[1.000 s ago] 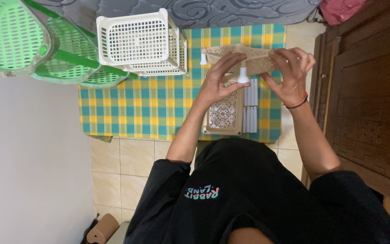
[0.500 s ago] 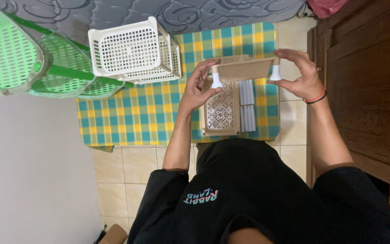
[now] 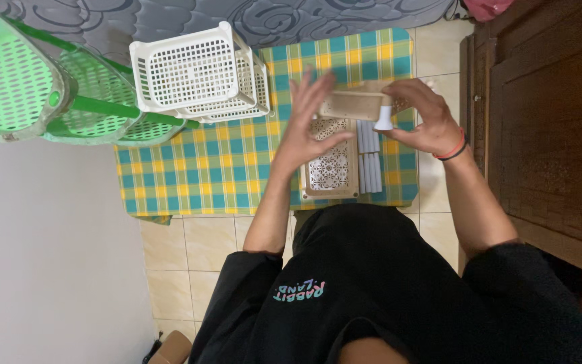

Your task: The person assembles a small plastic storage unit by inserting white cylindrical legs into the corners of beige trays. They attach caps to the legs, then insert the legs into the tray holes and stack the trays to form a two-tier unit.

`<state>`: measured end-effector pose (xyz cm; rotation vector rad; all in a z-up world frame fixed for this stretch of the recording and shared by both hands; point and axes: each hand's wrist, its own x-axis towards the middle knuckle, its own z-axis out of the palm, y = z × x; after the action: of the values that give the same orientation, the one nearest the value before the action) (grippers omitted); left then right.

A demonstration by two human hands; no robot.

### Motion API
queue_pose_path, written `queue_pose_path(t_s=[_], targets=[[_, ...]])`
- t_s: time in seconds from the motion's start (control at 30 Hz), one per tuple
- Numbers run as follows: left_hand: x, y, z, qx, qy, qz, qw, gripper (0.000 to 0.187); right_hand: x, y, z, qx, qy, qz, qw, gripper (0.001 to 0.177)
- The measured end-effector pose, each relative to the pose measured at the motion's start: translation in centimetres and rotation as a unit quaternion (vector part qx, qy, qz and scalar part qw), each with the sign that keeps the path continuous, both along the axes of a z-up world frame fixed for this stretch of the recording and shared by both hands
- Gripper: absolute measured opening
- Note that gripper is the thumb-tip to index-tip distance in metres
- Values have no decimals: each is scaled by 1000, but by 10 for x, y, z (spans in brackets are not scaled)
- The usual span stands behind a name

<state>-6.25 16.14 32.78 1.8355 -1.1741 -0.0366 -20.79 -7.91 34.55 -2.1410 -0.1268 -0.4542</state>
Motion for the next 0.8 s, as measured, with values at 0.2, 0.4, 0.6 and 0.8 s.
queue_pose_path(t_s=[0.2,0.4,0.6,0.8], targets=[[-25,-27,11,39,82,-19,996,90,11,12,14,-44,-47,33,997,75],[-27,-27,5,-4,116,-3,993,77,15,18,16,-60,-62,14,996,67],[-30,-27,-6,-34,127,2,991,75,14,15,16,-102,-56,13,993,69],[-26,-24,-12,-50,133,-11,990,77,8,13,8,-128,-89,30,987,89]])
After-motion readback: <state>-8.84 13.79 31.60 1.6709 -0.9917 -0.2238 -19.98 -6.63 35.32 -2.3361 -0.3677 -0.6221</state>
